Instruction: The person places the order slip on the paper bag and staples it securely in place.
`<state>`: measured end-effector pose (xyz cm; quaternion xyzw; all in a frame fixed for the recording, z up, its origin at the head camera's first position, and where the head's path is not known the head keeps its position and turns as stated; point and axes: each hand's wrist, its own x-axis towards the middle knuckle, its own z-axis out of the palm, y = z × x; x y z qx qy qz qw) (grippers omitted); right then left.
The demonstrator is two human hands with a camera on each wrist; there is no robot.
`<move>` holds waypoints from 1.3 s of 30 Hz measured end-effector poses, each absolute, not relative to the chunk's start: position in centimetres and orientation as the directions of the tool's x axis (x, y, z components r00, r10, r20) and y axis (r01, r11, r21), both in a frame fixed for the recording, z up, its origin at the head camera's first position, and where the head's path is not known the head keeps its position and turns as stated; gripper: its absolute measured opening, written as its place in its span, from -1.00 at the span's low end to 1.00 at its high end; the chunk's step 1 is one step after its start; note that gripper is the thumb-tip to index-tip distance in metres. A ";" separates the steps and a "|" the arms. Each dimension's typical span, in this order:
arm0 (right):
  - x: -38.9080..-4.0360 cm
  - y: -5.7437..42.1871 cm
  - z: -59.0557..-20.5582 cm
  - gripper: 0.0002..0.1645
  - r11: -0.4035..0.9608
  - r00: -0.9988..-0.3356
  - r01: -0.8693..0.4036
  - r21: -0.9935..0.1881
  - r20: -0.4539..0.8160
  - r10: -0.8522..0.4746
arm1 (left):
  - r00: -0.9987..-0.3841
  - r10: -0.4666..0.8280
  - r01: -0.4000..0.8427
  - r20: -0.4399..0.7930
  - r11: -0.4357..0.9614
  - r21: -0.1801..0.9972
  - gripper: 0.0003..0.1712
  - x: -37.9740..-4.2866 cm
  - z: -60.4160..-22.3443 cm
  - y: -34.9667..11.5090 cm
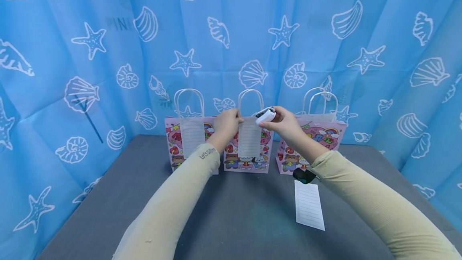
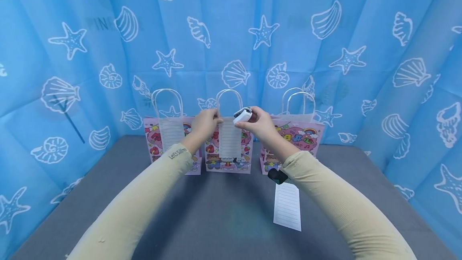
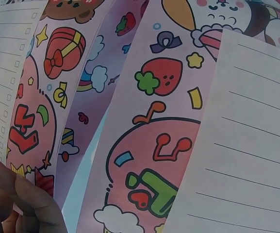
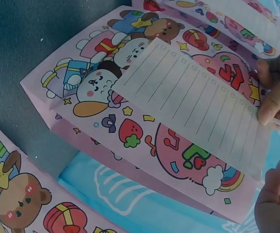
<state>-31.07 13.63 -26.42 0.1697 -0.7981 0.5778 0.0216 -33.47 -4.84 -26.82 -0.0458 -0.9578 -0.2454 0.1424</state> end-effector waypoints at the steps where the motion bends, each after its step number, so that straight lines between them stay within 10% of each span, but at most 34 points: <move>1: -31.3 13.5 -26.4 -0.34 0.279 -0.941 -0.296 -0.913 0.230 -0.247 | -0.955 0.021 0.160 0.296 0.875 0.457 -0.76 -33.5 -26.8 -4.8; 17: -33.8 10.6 -25.6 -0.37 0.527 -0.863 -0.502 -0.686 0.357 -0.358 | -0.953 0.027 0.156 0.301 0.898 0.412 -0.75 -33.6 -27.0 -4.8; 39: -34.3 10.2 -24.8 -0.25 0.634 -0.825 -0.536 -0.558 0.185 -0.535 | -0.954 0.030 0.146 0.298 0.915 0.375 -0.78 -33.5 -27.0 -4.8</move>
